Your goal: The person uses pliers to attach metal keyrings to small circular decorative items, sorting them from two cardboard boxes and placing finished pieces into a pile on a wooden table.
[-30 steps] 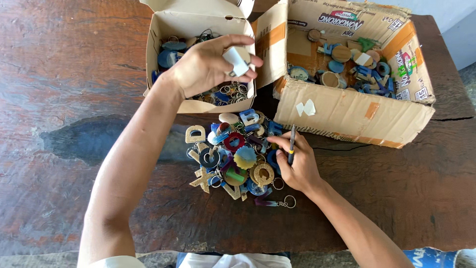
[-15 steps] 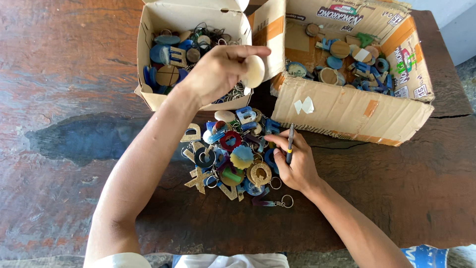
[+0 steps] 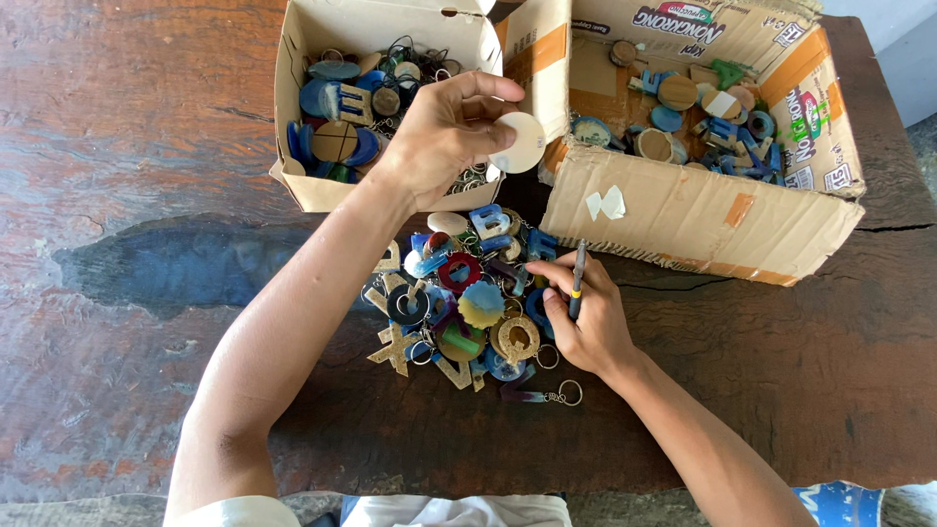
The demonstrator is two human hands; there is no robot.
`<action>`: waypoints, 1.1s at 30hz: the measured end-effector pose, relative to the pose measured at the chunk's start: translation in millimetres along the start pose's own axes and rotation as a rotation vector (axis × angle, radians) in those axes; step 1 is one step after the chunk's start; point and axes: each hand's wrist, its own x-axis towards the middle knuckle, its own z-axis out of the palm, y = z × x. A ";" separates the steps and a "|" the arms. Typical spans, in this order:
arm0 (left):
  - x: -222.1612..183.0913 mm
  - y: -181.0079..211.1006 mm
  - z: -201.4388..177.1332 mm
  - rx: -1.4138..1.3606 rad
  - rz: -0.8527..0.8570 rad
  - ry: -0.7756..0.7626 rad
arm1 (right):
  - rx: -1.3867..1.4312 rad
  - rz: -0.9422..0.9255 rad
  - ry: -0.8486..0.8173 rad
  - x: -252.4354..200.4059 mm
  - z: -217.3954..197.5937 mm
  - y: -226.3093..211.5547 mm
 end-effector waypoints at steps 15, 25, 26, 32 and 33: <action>-4.0 0.9 12.7 -0.029 0.175 -0.264 | -0.020 0.004 0.008 -0.3 1.6 0.6; -5.9 -0.3 15.1 -0.173 0.192 -0.494 | -0.038 0.024 -0.006 -1.3 2.6 2.4; -7.8 2.5 16.6 -0.147 0.196 -0.520 | 0.019 -0.006 0.021 -2.0 3.9 5.0; -8.2 -8.3 23.4 0.023 0.173 -0.570 | 0.222 -0.001 0.194 -10.3 10.3 27.1; -7.3 -13.8 24.7 0.028 0.165 -0.586 | 0.238 -0.007 0.204 -8.5 5.0 24.1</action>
